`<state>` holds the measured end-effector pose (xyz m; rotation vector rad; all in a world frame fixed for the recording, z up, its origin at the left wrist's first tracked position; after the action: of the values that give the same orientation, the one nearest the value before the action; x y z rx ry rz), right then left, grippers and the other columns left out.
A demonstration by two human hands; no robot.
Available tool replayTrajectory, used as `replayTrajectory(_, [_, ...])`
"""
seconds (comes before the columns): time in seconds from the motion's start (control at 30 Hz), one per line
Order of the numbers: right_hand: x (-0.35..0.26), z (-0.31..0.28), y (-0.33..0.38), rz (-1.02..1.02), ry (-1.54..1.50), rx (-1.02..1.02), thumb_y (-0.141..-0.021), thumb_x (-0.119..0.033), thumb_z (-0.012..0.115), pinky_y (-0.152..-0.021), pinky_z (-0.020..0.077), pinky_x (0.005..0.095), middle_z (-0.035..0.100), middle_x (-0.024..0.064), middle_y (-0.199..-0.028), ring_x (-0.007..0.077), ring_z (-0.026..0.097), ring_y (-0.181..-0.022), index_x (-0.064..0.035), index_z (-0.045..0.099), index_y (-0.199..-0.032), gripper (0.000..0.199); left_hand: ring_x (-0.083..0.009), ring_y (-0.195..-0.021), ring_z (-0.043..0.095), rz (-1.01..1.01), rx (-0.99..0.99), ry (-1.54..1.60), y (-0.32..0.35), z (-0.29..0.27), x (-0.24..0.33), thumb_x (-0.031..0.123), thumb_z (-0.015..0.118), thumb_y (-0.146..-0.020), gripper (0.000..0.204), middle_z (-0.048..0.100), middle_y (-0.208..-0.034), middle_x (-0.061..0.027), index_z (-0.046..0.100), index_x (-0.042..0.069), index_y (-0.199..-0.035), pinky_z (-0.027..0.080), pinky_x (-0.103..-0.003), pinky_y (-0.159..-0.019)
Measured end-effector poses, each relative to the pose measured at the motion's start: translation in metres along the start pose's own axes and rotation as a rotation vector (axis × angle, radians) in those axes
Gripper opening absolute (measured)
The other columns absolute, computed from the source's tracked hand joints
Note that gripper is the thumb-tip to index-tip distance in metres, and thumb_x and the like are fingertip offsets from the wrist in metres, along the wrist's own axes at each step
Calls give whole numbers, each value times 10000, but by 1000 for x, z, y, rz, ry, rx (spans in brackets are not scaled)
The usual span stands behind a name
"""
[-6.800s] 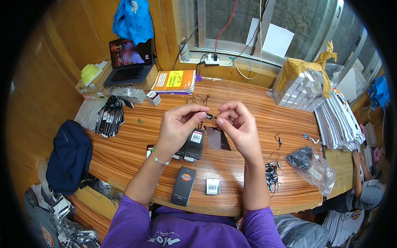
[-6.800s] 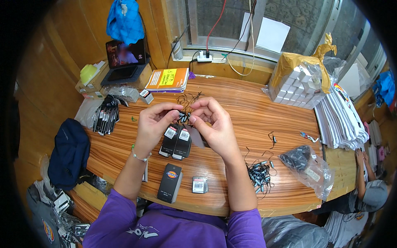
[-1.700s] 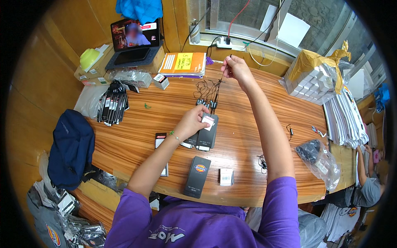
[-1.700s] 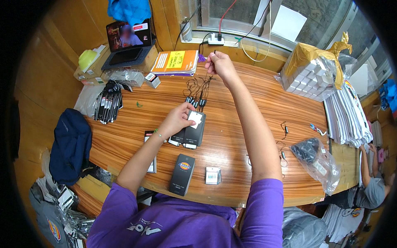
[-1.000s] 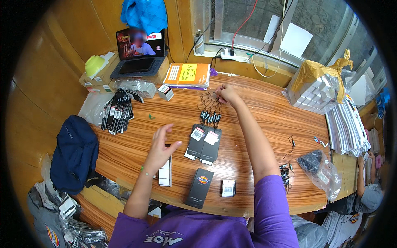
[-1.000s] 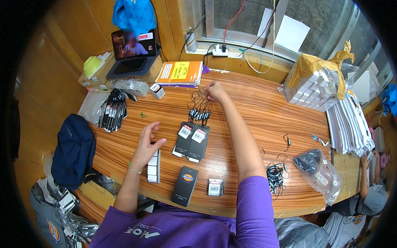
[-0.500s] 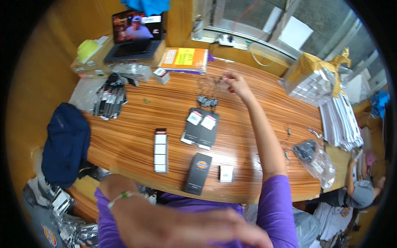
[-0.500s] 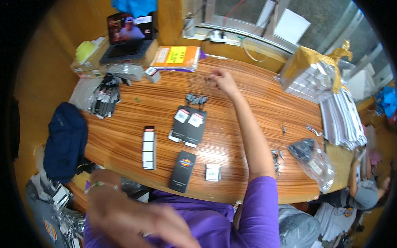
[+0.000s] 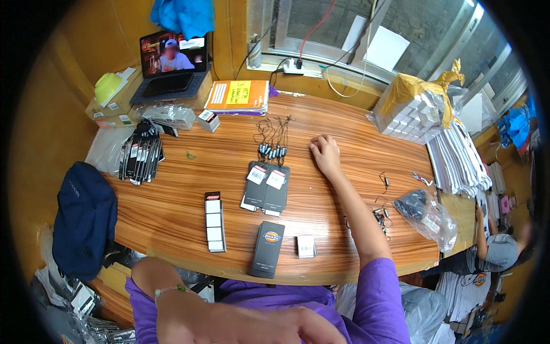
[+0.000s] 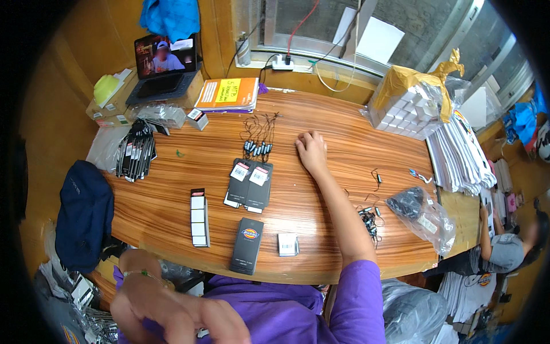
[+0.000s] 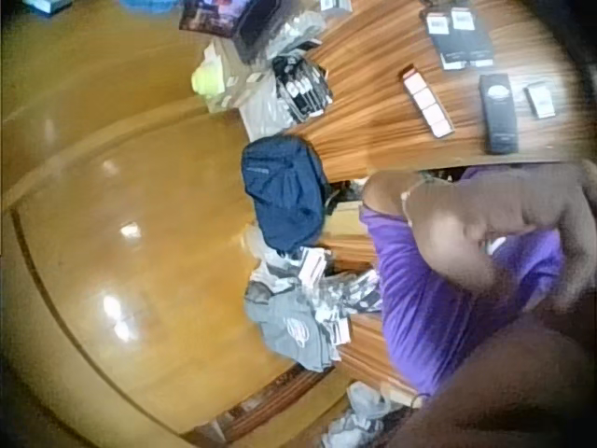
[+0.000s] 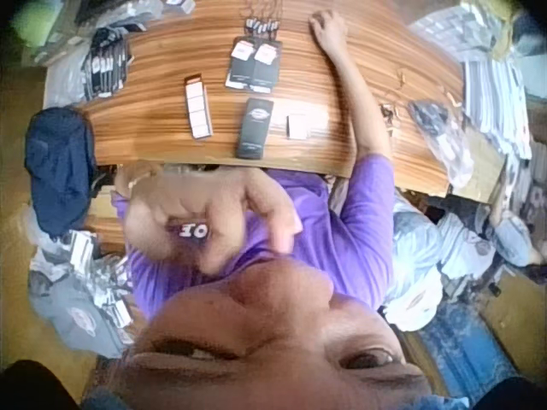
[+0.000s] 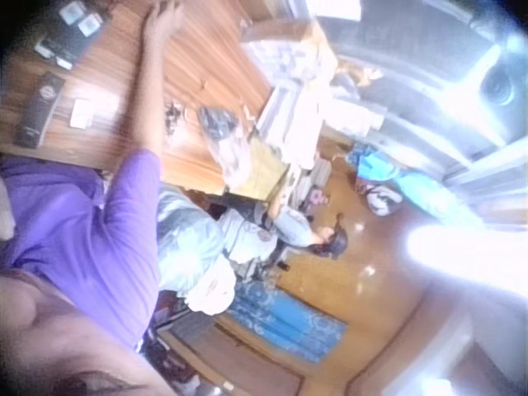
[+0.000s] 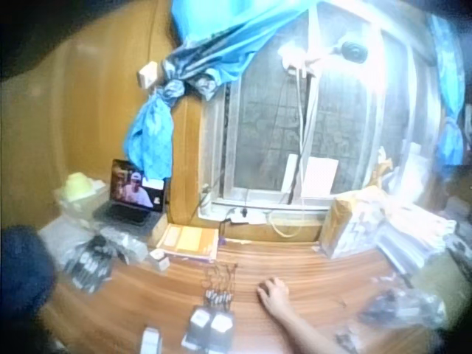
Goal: The person repeatedly picks up small black rectangular boxes and thin black wires from a wooden table. They attach the wires to the boxes and place the assembled units into a growing pile. A laptop is visible in the background.
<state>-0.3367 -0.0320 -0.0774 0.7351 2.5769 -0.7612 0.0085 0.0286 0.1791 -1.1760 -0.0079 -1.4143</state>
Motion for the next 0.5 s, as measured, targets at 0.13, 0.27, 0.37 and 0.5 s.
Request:
replayTrajectory(0.13, [-4,0,8,-73,12,67,-819,-212,579,-855,362,421,537,127,-997,309,479,-973,-42,597,-935,207,-330,-1139,437,-79,228,34,4,-1,9,187,502,-782,444,432,-1205,-253,442,-47,-1154,361,-409,-950])
replayTrajectory(0.27, [-3,-6,10,-63,11,67,-813,-196,580,-838,370,419,533,141,-974,324,478,-950,-31,572,-942,209,-327,-1134,450,-405,35,-175,17,-1,42,362,483,-825,579,459,-1200,-249,420,-54,-1224,367,-410,-942])
replayTrajectory(0.37, [-15,-1,5,-92,93,57,-812,-187,576,-830,376,419,527,143,-971,330,478,-944,-30,562,-948,209,-299,-1078,476,-205,70,-198,26,-6,74,352,535,-840,688,514,-1138,-166,216,108,-1399,312,-414,-968])
replayTrajectory(0.5, [-1,-10,12,-87,127,69,-814,-192,571,-828,379,420,520,145,-976,331,475,-941,-32,554,-953,213,-251,-1061,502,246,722,-773,37,-157,154,315,555,-845,698,534,-1072,-115,205,12,-1368,357,-407,-950])
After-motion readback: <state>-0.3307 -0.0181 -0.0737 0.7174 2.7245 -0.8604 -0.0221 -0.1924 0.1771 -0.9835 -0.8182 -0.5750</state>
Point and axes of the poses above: each hand's wrist, its own y-axis away from the middle knuckle, its own z-axis out of the palm, x = y × z, the point moved 5 cm from there along -y, towards the middle knuckle
